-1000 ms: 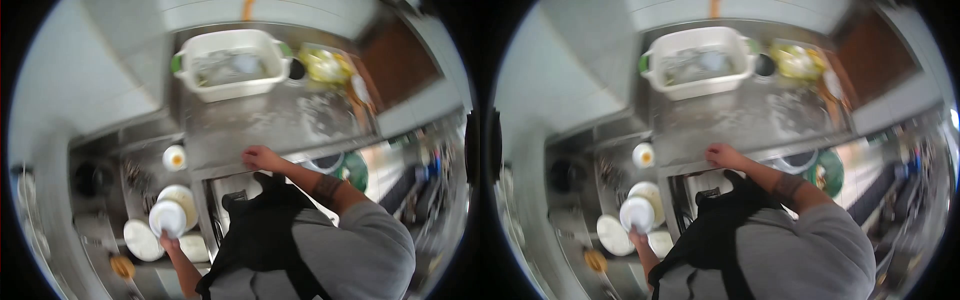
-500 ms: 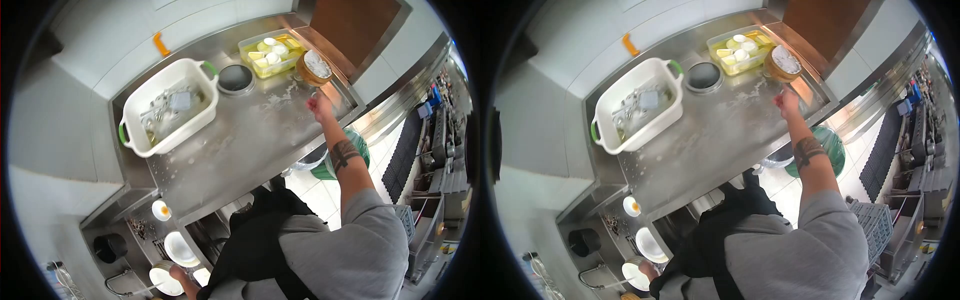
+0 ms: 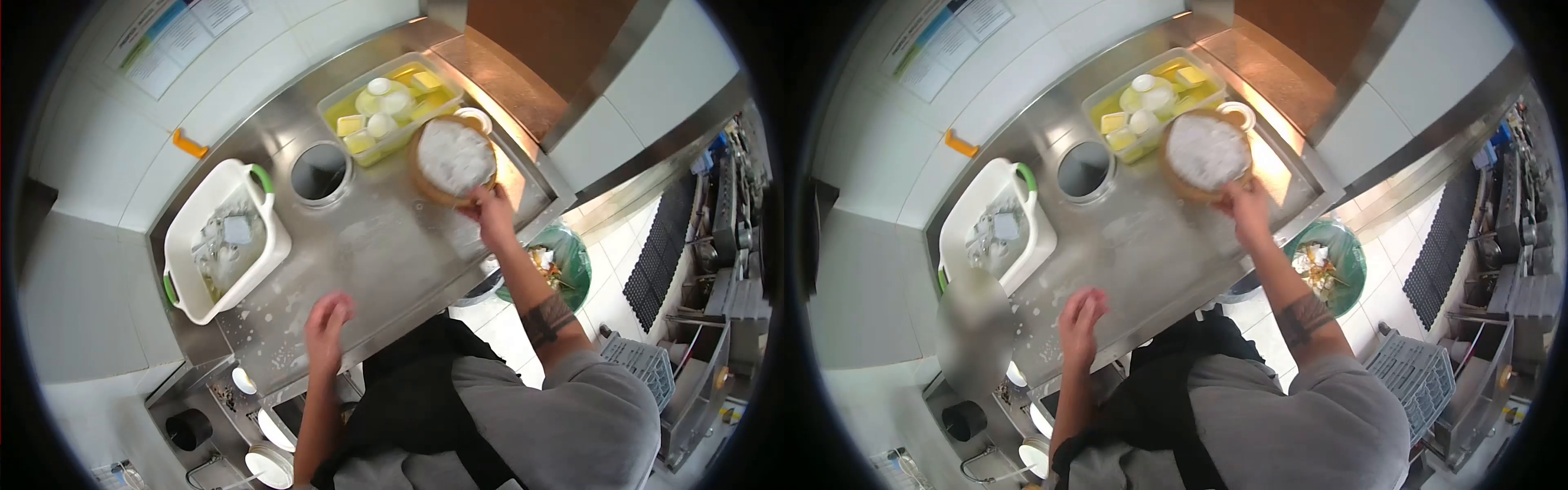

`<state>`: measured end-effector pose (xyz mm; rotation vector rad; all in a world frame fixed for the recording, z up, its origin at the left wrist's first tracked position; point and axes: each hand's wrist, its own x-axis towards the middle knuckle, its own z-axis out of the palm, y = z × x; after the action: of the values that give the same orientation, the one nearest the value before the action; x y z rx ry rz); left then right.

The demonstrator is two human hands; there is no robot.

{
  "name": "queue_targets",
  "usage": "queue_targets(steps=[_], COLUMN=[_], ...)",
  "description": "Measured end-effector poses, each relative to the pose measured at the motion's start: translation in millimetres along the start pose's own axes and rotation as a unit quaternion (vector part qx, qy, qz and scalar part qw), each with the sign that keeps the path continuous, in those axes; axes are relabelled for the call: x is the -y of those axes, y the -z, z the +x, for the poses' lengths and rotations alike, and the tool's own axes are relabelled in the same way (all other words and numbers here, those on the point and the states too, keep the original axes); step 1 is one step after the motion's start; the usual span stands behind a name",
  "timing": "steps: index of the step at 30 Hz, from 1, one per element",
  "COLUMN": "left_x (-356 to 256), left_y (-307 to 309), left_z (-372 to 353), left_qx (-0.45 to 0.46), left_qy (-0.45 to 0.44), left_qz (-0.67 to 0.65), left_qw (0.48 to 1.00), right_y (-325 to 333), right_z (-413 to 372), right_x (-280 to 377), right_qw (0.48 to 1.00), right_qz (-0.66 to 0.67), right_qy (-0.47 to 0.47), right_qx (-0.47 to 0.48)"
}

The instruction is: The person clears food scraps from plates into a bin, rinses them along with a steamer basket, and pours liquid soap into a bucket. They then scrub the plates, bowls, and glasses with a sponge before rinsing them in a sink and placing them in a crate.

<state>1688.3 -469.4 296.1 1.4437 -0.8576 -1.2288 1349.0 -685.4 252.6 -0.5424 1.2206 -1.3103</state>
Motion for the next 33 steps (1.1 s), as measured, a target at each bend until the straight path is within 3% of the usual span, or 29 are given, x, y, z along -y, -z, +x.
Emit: queue_targets(steps=[2,3,4,5,6,7,8,9,10,12,14,16,17,18,19,20,21,23,24,25,26,29,30,31,33], left_x=[-3,5,9,14,20,26,32,37,39,38,24,27,24,21,20,20,21,16,11,6,3,-4,-9,-13,5], left_y=[-65,-85,-97,-109,-118,-127,-135,-145,-160,-195,-229,-249,-256,-259,-256,-249,-240,-222,-212,-196,-179,-112,-83,-56,11], left_z=[42,64,81,96,106,112,111,106,99,86,80,78,75,74,75,78,82,89,89,84,80,59,47,31,-11], left_qx=[0.109,0.158,0.166,0.186,0.203,0.206,0.216,0.258,0.303,0.306,0.343,0.357,0.349,0.333,0.310,0.289,0.282,0.250,0.254,0.257,0.229,0.142,0.109,0.075,-0.044], left_qy=[0.026,0.047,0.051,0.115,0.179,0.204,0.211,0.211,0.212,0.253,0.232,0.246,0.258,0.264,0.265,0.255,0.276,0.277,0.282,0.286,0.256,0.196,0.163,0.141,0.113], left_qz=[-0.209,-0.329,-0.326,-0.367,-0.404,-0.375,-0.366,-0.305,-0.243,-0.242,-0.233,-0.213,-0.234,-0.258,-0.259,-0.265,-0.291,-0.327,-0.335,-0.344,-0.359,-0.342,-0.356,-0.371,-0.403], left_qw=[0.971,0.930,0.929,0.904,0.874,0.881,0.880,0.892,0.897,0.885,0.880,0.876,0.870,0.868,0.876,0.884,0.872,0.868,0.862,0.857,0.868,0.908,0.914,0.915,0.907], right_y=[7,11,15,20,25,32,39,50,64,102,133,161,173,190,210,231,250,311,360,436,516,537,499,469,386], right_z=[-39,-57,-75,-87,-95,-101,-105,-105,-101,-96,-96,-103,-110,-110,-113,-114,-116,-97,-71,-35,-4,6,-3,1,-10], right_x=[1,6,12,19,24,29,31,24,13,-7,-1,9,16,6,18,26,35,22,-19,-85,-155,-147,-119,-105,-66], right_qw=[0.998,0.998,0.988,0.963,0.966,0.920,0.839,0.826,0.831,0.810,0.773,0.784,0.784,0.750,0.691,0.668,0.711,0.670,0.648,0.677,0.730,0.694,0.688,0.727,0.812], right_qz=[-0.004,-0.001,-0.105,-0.208,-0.203,-0.350,-0.485,-0.492,-0.491,-0.504,-0.501,-0.465,-0.465,-0.448,-0.474,-0.478,-0.443,-0.526,-0.579,-0.629,-0.597,-0.561,-0.559,-0.492,-0.414], right_qy=[-0.031,-0.027,-0.037,-0.047,-0.044,0.079,0.194,0.250,0.242,0.296,0.389,0.410,0.400,0.434,0.465,0.459,0.404,0.366,0.320,0.181,0.063,-0.004,0.109,0.216,0.246], right_qx=[0.057,0.048,0.107,0.164,0.156,0.160,0.154,0.118,0.099,0.036,-0.001,-0.028,-0.093,-0.220,-0.287,-0.339,-0.369,-0.377,-0.378,-0.337,-0.328,-0.452,-0.450,-0.429,-0.331])
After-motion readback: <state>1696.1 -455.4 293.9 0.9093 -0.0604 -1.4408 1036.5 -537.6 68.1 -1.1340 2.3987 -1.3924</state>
